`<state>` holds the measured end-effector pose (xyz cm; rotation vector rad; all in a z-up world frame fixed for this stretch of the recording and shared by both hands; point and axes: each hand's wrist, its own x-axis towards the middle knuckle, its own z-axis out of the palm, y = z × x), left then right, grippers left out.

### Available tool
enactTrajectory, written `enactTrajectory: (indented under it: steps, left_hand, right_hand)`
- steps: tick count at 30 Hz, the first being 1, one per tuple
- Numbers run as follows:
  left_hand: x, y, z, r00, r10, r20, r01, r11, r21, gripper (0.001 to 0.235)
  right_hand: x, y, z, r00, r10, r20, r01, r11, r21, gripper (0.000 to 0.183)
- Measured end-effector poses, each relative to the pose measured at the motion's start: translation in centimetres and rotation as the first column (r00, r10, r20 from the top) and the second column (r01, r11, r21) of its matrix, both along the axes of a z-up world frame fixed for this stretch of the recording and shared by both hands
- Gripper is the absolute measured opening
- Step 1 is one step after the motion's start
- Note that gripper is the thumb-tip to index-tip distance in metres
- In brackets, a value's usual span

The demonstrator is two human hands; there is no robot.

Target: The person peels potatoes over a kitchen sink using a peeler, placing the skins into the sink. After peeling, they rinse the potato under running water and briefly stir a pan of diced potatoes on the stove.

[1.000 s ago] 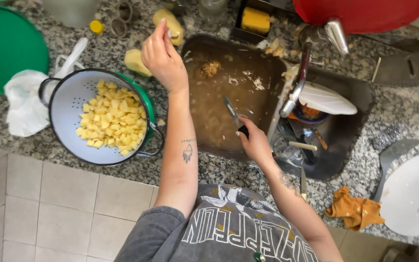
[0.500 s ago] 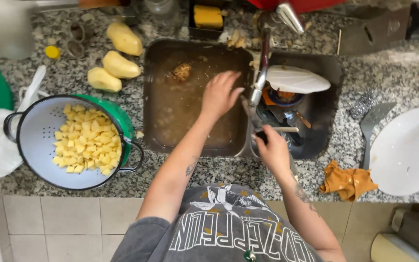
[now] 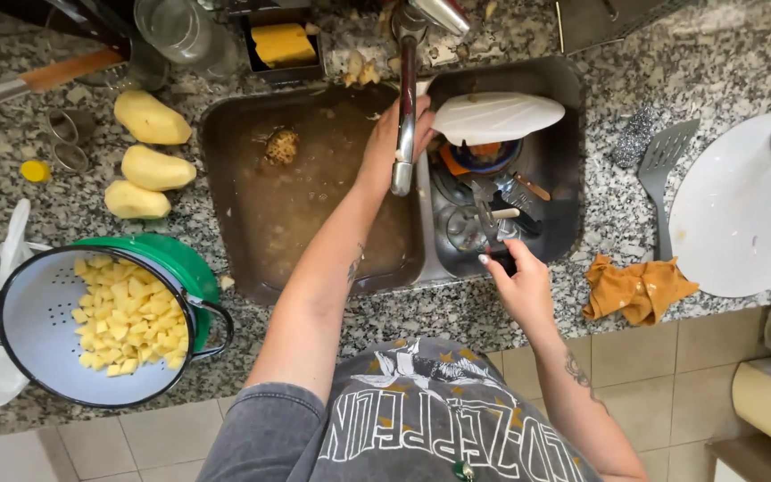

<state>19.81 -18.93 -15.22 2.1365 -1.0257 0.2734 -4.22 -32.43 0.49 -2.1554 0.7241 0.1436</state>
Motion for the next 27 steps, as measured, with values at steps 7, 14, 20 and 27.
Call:
enactTrajectory:
  steps: [7,14,20,27]
  left_hand:
    - [-7.0,7.6,-4.2,0.968,0.140,-0.207,-0.102,0.978,0.183,0.010]
    - [0.4,5.3,5.0,0.927,0.373,-0.025,-0.362,0.913,0.187,0.028]
    - [7.7,0.2,4.5,0.848,0.528,-0.034,-0.477,0.791,0.383,0.076]
    - [8.6,0.6,4.3,0.930,0.347,-0.119,-0.287,0.891,0.353,0.051]
  right_hand:
    - [3.4,-1.1,1.1,0.988,0.066,0.137,-0.064,0.998,-0.022,0.039]
    - [14.8,-8.3,-0.9,0.841,0.524,0.131,-0.286,0.638,-0.715,0.038]
    - [21.9,-11.3,-2.2,0.912,0.409,-0.030,-0.318,0.660,-0.680,0.053]
    - [22.9,-9.0,-3.2,0.903,0.429,0.012,-0.310,0.672,-0.673,0.061]
